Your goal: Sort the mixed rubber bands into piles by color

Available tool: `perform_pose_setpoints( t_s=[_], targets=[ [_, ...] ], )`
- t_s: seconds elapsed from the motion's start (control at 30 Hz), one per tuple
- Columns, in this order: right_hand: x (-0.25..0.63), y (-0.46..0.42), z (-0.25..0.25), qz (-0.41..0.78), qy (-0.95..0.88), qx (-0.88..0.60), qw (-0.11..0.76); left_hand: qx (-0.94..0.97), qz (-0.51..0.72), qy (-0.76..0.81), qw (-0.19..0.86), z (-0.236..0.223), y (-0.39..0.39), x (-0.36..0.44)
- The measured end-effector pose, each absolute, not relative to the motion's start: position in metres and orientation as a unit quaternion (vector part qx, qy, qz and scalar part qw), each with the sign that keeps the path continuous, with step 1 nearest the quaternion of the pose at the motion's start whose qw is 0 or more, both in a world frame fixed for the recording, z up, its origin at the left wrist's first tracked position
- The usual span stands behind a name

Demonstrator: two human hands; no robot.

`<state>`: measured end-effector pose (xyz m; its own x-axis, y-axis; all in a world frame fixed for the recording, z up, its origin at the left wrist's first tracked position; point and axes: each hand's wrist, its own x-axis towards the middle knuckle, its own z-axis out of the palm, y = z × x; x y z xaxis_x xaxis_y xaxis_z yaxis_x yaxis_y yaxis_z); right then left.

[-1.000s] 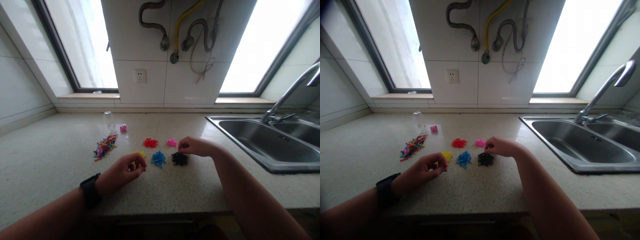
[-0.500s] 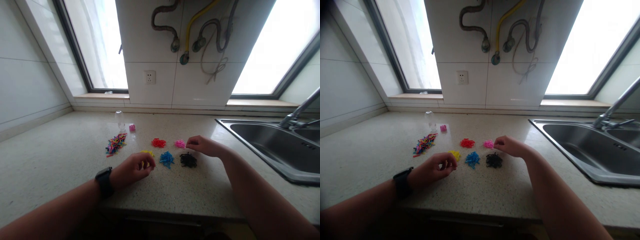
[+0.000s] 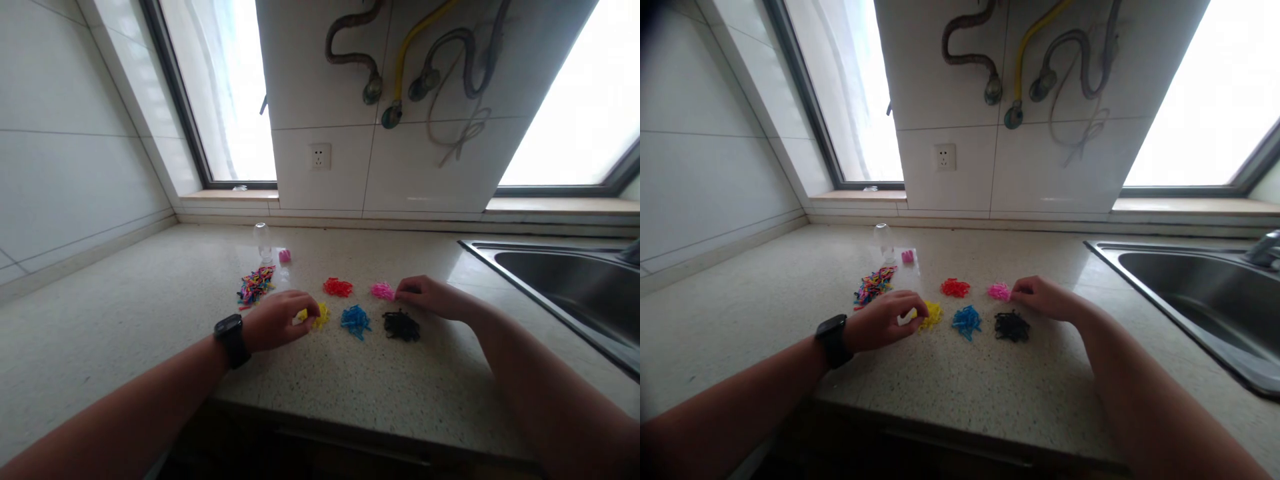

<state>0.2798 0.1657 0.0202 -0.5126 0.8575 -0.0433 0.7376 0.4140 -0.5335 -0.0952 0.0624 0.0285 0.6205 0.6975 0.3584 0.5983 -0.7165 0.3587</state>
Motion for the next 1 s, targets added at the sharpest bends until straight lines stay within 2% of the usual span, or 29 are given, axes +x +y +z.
perform_pose_setpoints(
  t_s=[0.1, 0.2, 0.4, 1.0],
  targets=[
    [0.281, 0.167, 0.019, 0.256, -0.826, -0.489, 0.118, 0.888, 0.242, 0.388, 0.043, 0.033, 0.076, -0.112],
    [0.281, 0.168, 0.020, 0.259, -0.826, -0.488, 0.111, 0.836, 0.266, 0.480, -0.012, 0.031, 0.095, -0.138],
    [0.283, 0.170, 0.018, 0.258, -0.830, -0.482, 0.110, 0.745, 0.284, 0.601, -0.055, 0.017, 0.124, -0.193],
    [0.283, 0.170, 0.018, 0.258, -0.830, -0.482, 0.111, 0.755, 0.195, 0.626, -0.001, 0.017, 0.131, -0.226]
  ],
)
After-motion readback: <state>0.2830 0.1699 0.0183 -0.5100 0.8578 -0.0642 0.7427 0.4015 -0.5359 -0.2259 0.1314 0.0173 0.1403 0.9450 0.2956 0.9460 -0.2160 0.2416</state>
